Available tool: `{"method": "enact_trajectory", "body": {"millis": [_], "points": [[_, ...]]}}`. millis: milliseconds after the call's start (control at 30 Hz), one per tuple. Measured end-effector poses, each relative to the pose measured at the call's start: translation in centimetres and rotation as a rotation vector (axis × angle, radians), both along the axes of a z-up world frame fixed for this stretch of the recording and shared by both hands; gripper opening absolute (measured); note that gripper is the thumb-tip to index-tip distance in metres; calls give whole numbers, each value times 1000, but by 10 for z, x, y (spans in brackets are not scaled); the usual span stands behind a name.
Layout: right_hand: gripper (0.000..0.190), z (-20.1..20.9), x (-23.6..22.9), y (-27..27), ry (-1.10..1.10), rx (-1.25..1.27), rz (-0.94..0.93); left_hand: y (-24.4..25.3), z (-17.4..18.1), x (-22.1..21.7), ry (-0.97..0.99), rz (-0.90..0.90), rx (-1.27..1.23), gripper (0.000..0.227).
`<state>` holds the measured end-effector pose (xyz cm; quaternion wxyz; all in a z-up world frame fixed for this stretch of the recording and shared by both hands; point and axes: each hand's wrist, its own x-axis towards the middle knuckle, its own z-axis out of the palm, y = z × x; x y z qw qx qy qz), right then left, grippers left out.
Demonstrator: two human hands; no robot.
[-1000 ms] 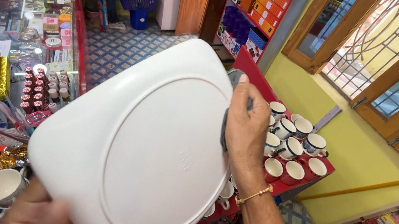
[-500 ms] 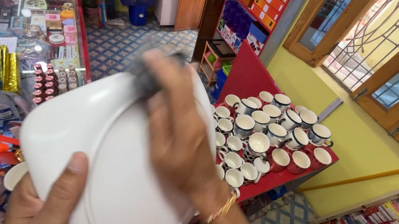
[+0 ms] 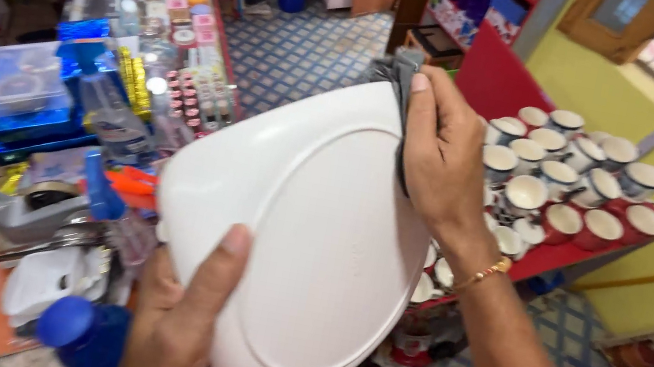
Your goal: The person wipes white plates and patterned mugs with a dark cloth, then places them into a glass display cabinet. The person handles items one at a time, turning plates over to clean both sides before stacking them inside.
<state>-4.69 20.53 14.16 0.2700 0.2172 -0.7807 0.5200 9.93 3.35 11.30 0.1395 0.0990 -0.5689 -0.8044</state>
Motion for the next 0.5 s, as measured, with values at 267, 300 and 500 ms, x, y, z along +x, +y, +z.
{"method": "enact_trajectory", "body": {"millis": [267,300,500], "points": [[16,3,45,-42,583,261,277,-15,-12,-9,194,-241,132,39],[16,3,43,-39,565,281,275,-14,-13,-8,170,-248,155,40],[21,-1,17,-13,218,282,229,-16,-8,-4,97,-231,94,42]]}}
